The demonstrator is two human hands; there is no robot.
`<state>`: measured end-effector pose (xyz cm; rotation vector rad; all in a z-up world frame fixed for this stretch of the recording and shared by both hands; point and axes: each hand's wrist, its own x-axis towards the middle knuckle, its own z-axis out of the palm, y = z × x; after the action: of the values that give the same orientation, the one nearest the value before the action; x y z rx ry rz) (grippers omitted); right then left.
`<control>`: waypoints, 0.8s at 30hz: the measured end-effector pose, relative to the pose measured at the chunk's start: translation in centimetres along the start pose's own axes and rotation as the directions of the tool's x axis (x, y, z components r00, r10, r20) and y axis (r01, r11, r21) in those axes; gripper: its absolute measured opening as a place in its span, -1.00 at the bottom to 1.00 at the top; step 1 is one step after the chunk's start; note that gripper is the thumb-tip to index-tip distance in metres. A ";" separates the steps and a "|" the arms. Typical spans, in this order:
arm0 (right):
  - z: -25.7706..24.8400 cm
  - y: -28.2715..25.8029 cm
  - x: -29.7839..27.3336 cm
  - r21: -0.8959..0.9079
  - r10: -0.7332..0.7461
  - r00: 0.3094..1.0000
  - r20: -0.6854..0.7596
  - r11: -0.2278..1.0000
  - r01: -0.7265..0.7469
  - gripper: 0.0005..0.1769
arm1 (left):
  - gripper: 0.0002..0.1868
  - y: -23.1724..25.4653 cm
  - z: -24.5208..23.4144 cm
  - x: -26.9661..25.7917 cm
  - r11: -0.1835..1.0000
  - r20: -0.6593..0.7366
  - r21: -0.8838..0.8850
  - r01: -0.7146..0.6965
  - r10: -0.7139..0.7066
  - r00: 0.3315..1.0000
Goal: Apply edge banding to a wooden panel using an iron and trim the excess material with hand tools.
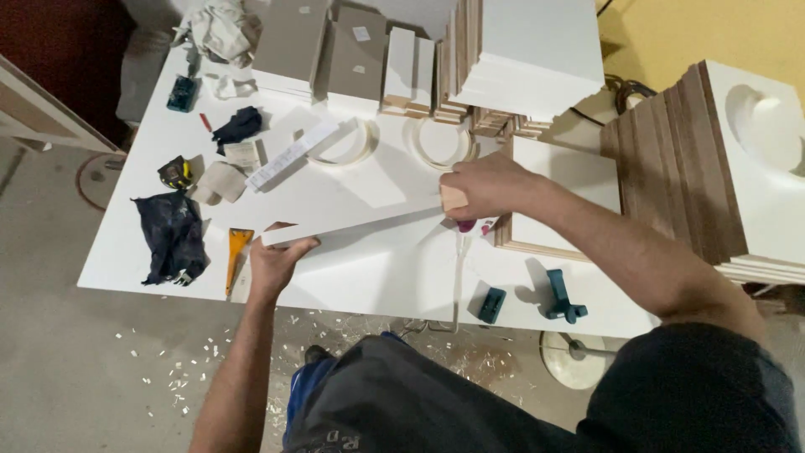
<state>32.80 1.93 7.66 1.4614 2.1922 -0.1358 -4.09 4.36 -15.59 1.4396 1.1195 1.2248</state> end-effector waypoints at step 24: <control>36.8 5.3 -12.1 0.296 0.521 0.732 0.439 0.686 -0.665 -0.07 | -0.80 -4.5 -3.9 -0.1 0.993 0.045 -0.118 -0.030 0.035 0.998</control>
<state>53.91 -18.75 -17.95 2.1647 1.3594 -0.6236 -8.32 5.31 -19.71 1.3957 0.9796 1.2520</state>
